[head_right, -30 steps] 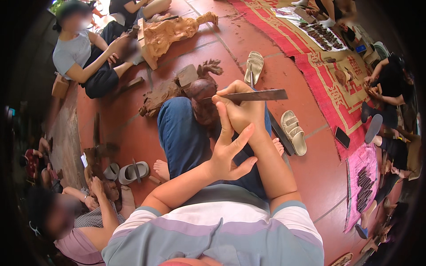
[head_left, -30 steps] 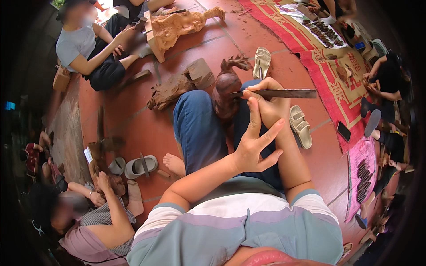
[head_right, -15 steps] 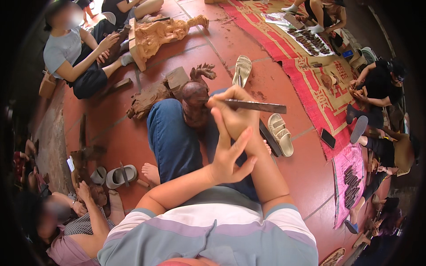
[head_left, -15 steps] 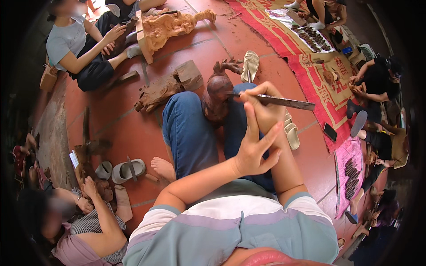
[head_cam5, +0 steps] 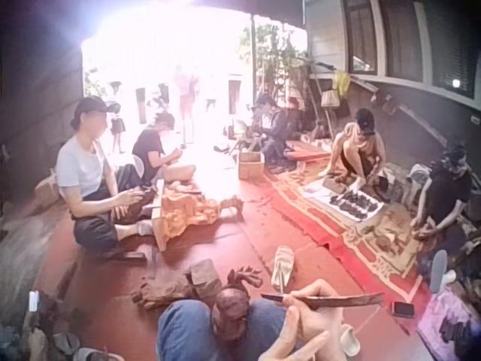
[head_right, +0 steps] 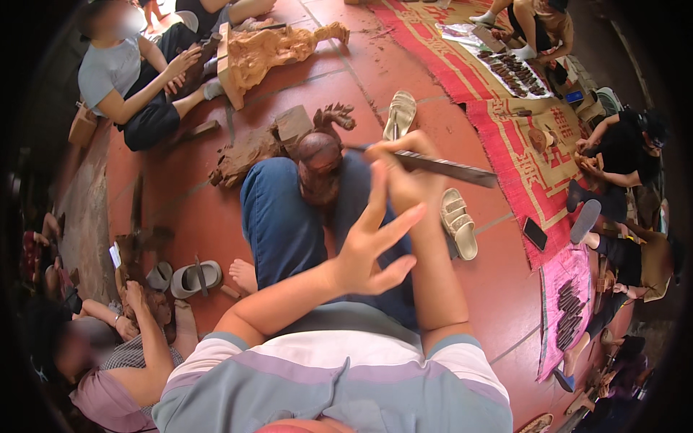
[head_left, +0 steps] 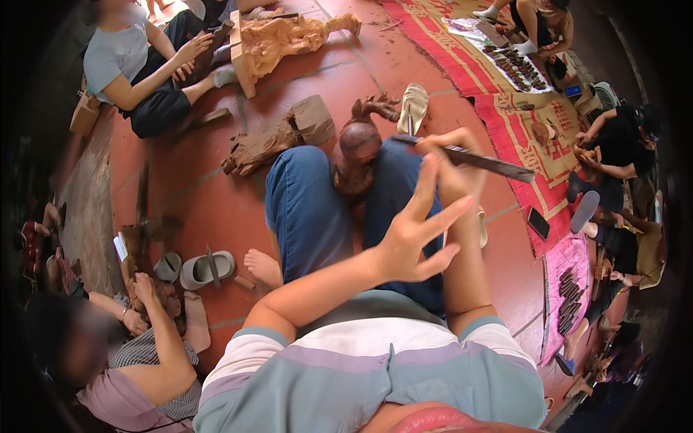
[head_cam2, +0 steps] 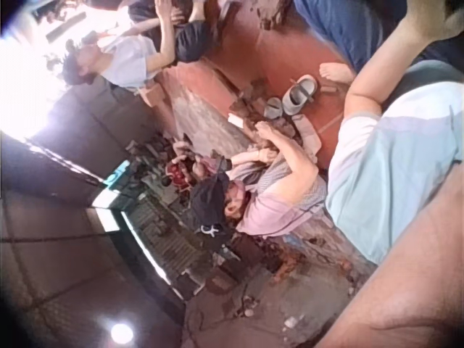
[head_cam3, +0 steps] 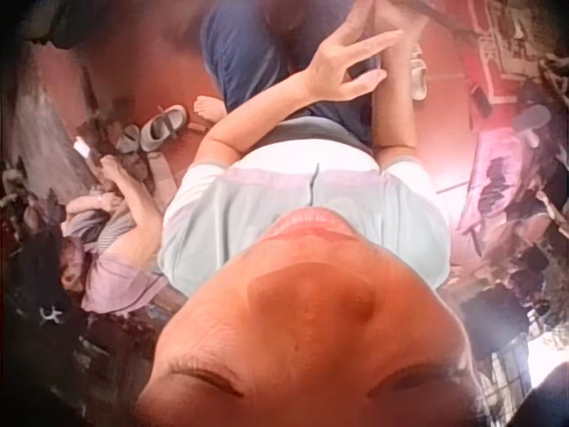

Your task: The person sits on the floor and carves a small piece of wood using a metal file and a chisel. They repeatedly file the surface and use the chisel to shape the wood, occasionally rotating the piece to work on different sides.

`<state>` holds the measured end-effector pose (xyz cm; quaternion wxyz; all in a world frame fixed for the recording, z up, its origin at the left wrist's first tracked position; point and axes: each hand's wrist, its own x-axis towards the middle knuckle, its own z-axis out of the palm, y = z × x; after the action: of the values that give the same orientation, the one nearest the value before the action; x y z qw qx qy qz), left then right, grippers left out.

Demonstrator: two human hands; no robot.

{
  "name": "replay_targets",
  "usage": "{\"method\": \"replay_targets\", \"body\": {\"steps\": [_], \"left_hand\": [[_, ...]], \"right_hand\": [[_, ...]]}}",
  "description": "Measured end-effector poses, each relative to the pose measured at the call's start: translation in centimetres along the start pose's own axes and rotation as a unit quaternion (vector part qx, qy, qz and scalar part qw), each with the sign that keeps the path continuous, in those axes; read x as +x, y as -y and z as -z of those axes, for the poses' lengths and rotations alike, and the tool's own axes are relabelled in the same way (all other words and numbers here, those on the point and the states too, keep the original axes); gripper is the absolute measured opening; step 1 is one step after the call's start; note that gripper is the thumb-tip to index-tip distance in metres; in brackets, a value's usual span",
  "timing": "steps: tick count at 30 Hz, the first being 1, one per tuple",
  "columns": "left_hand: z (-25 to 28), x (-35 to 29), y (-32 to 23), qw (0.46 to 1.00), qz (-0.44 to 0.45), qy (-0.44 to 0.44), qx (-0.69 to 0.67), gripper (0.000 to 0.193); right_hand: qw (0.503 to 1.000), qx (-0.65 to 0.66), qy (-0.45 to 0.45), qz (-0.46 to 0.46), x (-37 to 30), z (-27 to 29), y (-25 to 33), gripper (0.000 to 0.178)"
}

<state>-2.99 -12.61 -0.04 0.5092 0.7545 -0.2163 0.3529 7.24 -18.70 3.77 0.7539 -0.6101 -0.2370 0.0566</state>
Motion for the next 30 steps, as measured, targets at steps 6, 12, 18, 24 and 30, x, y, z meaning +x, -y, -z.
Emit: {"method": "replay_targets", "body": {"steps": [6,12,18,24,30], "left_hand": [[-0.7,0.1,0.7,0.999,-0.018,-0.024,0.021,0.056],[-1.4,-2.6,0.1,0.996,0.026,-0.081,-0.019,0.059],[1.1,-0.7,-0.2,0.999,0.011,0.009,-0.035,0.061],[-0.1,-1.2,0.6,0.998,0.01,-0.029,-0.052,0.062],[-0.4,-1.6,-0.6,0.996,0.01,-0.079,-0.033,0.062]], "right_hand": [[0.999,0.049,-0.006,0.007,-0.1,-1.2,-0.7,0.011],[0.993,-0.086,0.073,-0.046,-1.9,-2.8,-0.7,0.011],[0.998,-0.004,-0.022,0.052,-0.5,-1.7,0.1,0.011],[0.999,-0.005,0.019,-0.03,-0.6,-2.0,-0.5,0.01],[0.998,-0.011,0.058,0.008,-1.3,-2.0,-1.1,0.013]]}}
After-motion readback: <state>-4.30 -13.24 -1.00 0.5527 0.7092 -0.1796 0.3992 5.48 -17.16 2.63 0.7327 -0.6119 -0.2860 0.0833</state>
